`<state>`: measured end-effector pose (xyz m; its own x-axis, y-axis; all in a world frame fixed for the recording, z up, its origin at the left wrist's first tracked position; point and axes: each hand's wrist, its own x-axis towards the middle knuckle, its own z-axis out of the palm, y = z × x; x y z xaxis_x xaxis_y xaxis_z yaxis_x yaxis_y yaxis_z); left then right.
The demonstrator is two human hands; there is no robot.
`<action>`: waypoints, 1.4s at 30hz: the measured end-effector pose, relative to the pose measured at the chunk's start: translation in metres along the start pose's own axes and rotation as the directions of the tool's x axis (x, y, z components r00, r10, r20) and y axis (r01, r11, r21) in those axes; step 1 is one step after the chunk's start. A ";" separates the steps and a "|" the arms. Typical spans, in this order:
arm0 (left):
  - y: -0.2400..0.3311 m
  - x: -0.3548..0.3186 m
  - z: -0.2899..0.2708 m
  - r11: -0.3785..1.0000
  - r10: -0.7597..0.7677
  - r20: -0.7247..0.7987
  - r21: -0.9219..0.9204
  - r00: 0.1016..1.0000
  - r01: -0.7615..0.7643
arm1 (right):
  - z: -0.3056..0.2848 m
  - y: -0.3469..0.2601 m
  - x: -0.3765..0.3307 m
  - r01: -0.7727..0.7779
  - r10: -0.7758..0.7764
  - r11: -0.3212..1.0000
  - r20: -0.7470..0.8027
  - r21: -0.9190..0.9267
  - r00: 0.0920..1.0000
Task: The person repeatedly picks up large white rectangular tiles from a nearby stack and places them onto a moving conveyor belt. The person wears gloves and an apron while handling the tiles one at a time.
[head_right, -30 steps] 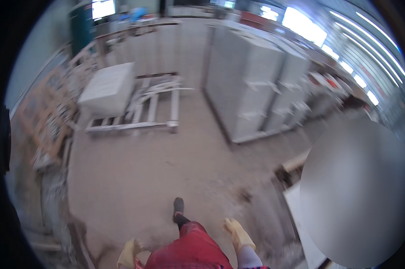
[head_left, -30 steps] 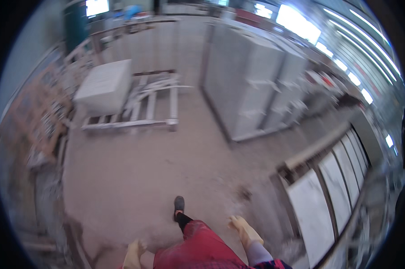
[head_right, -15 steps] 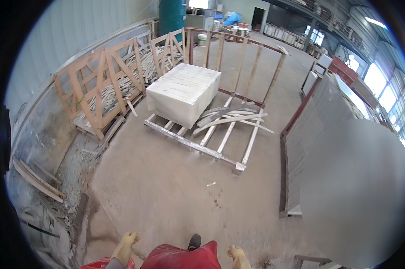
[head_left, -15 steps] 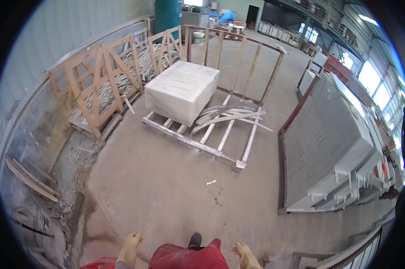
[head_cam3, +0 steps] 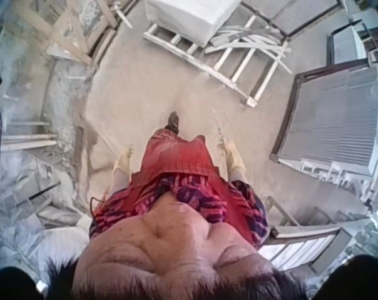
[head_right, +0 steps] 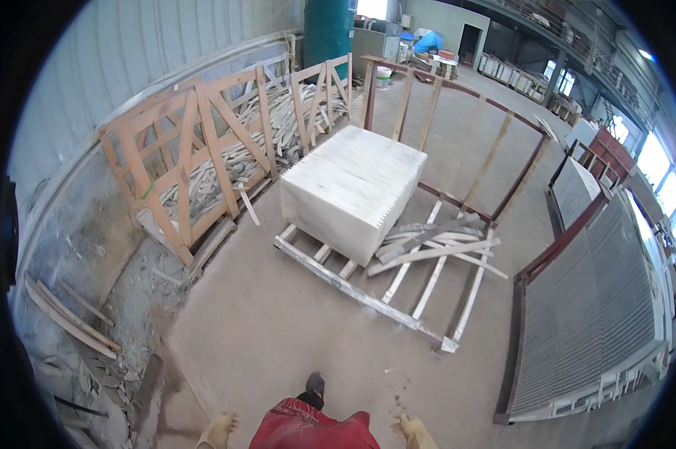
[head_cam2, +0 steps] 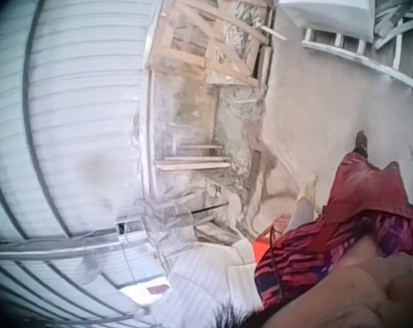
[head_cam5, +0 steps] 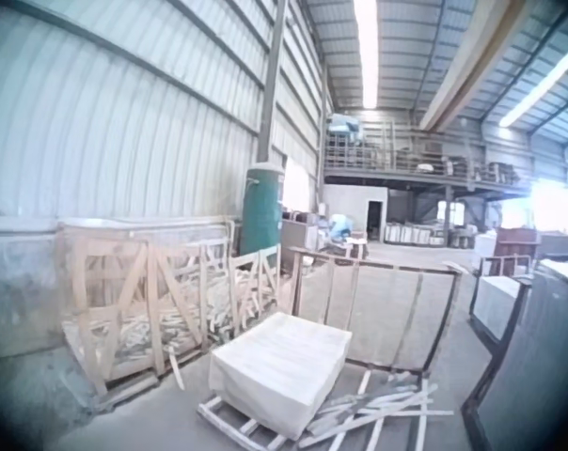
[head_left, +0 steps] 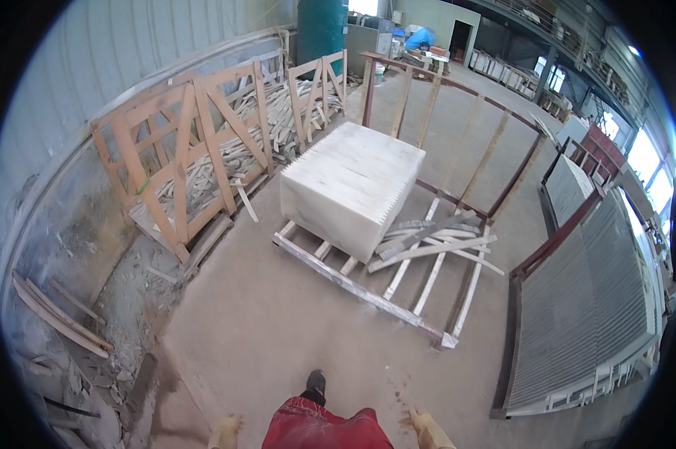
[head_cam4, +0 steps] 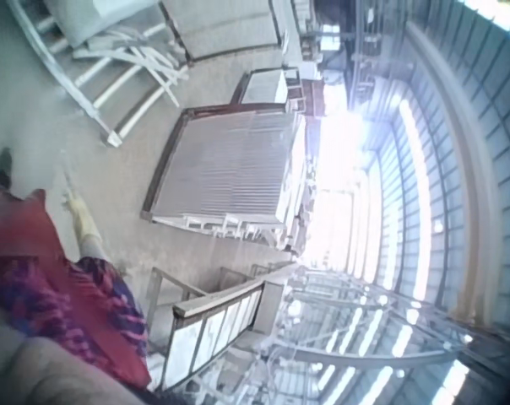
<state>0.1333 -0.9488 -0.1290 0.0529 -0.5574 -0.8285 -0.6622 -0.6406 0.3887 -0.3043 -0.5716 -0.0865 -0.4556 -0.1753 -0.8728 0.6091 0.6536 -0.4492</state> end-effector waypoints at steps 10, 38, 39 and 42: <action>0.304 0.095 0.030 0.931 0.276 0.063 0.232 0.959 -0.283 | 0.068 -0.152 0.069 -0.055 0.056 0.998 0.036 -0.033 0.998; 0.822 0.445 0.114 0.694 0.652 0.115 0.308 0.750 -0.651 | 0.171 -0.641 0.388 0.604 -0.310 0.747 -0.658 0.279 0.687; 0.856 0.441 0.132 0.630 0.696 0.108 0.381 0.710 -0.676 | 0.168 -0.632 0.403 0.574 -0.269 0.767 -0.668 0.287 0.694; 0.909 0.457 0.158 0.738 0.649 0.094 0.160 0.755 -0.655 | 0.205 -0.675 0.390 0.607 -0.156 0.758 -0.837 0.239 0.524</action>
<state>-0.5628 -1.7019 -0.2180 -0.4604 -0.7868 -0.4110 -0.6435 -0.0231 0.7651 -0.7601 -1.2318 -0.1627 -0.8771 0.4229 -0.2275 0.3402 0.2129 -0.9159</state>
